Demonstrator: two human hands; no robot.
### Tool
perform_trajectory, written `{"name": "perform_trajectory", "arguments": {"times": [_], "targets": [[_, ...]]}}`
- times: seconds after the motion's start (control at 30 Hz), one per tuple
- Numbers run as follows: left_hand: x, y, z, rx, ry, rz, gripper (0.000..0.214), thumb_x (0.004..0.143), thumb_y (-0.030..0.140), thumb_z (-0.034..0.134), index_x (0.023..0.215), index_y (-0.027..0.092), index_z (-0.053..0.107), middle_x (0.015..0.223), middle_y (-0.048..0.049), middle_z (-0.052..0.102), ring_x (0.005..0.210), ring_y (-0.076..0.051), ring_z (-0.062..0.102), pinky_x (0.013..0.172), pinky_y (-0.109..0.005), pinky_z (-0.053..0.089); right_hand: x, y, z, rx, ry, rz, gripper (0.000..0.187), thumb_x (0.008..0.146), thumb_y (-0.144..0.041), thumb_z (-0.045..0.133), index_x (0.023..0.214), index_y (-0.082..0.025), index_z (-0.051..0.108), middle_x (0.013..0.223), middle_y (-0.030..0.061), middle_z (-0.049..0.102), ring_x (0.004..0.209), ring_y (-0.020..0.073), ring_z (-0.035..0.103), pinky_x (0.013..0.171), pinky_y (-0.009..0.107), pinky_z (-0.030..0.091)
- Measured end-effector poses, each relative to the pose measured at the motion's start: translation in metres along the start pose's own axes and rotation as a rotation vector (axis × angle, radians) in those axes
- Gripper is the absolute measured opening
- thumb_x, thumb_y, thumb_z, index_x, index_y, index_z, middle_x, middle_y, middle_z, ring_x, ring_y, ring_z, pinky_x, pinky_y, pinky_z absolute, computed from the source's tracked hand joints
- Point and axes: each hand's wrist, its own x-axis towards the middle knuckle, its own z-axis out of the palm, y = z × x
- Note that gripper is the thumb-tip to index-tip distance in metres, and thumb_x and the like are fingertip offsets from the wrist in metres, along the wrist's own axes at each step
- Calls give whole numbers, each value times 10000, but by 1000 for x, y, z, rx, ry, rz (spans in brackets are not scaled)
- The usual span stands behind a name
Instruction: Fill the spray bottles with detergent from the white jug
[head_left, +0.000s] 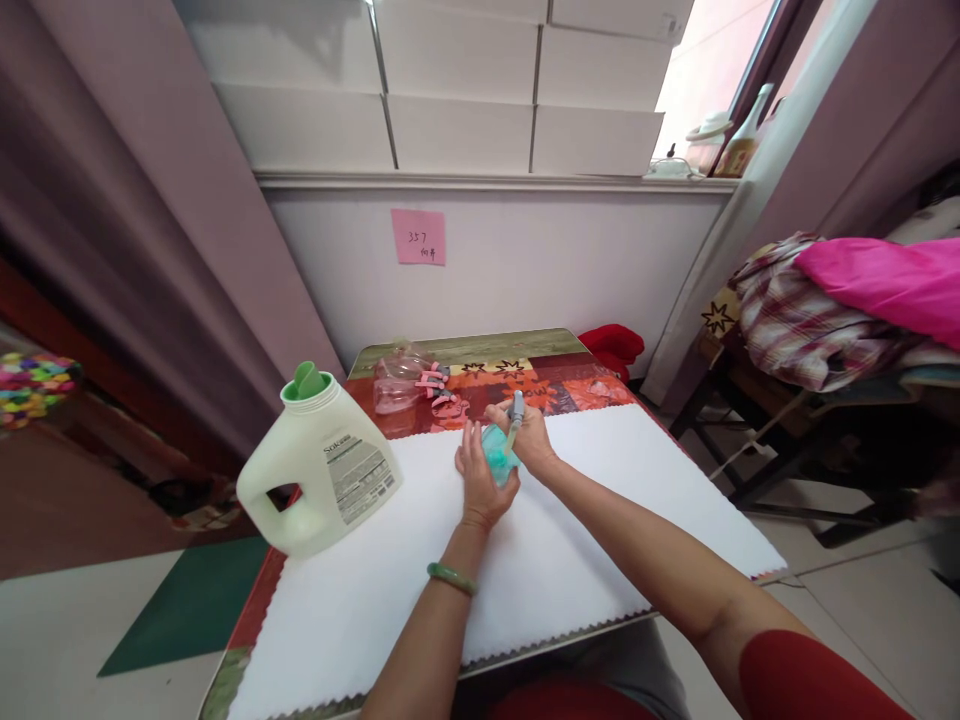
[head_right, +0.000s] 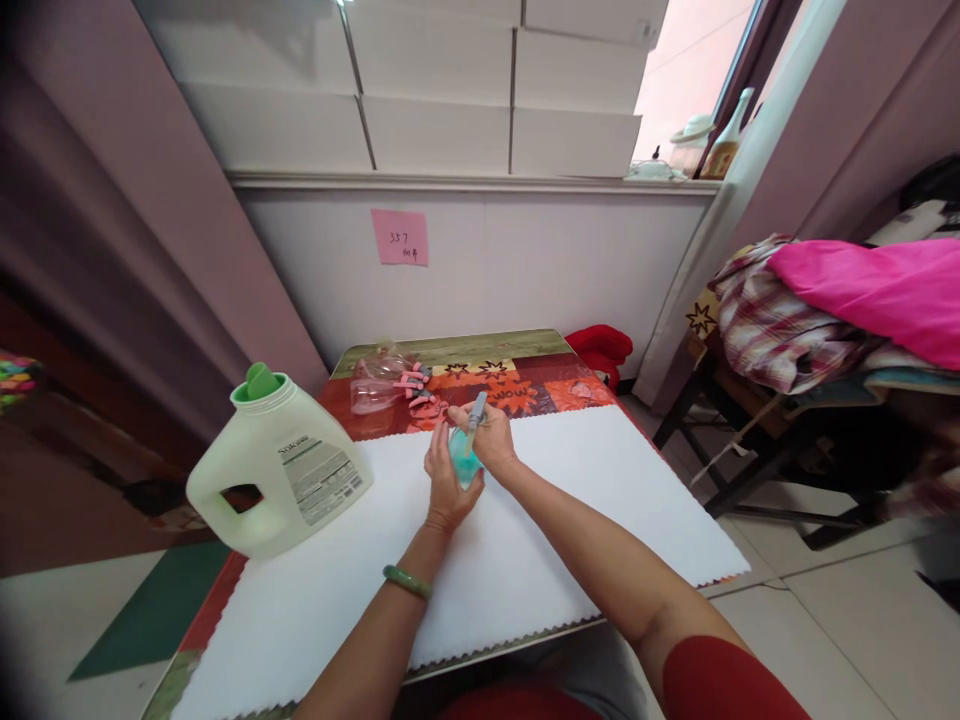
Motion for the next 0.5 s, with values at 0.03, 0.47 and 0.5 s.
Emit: {"name": "perform_trajectory", "arguments": {"times": [0.03, 0.47, 0.5], "targets": [[0, 0, 1, 26, 42, -15, 958, 674, 400, 737, 1467, 153, 259, 1451, -247, 415, 1384, -419, 390, 1093, -595, 314, 1, -1, -1, -2, 12, -2, 353, 717, -530, 736, 753, -186, 664, 627, -14, 611, 574, 135, 529, 552, 242, 446], [-1, -1, 4, 89, 124, 8, 918, 673, 457, 735, 1428, 153, 311, 1355, -240, 499, 1327, -423, 457, 1084, -614, 310, -5, -8, 17, -38, 93, -20, 349, 766, -547, 692, 749, -199, 670, 709, 25, 702, 654, 169, 615, 639, 267, 498], [-1, -2, 5, 101, 148, -7, 902, 677, 453, 733, 1422, 155, 321, 1322, -237, 514, 1313, -428, 465, 1077, -626, 310, -6, -6, 19, -46, 81, -17, 344, 773, -543, 684, 753, -200, 673, 724, 31, 712, 661, 173, 623, 640, 269, 502]]}}
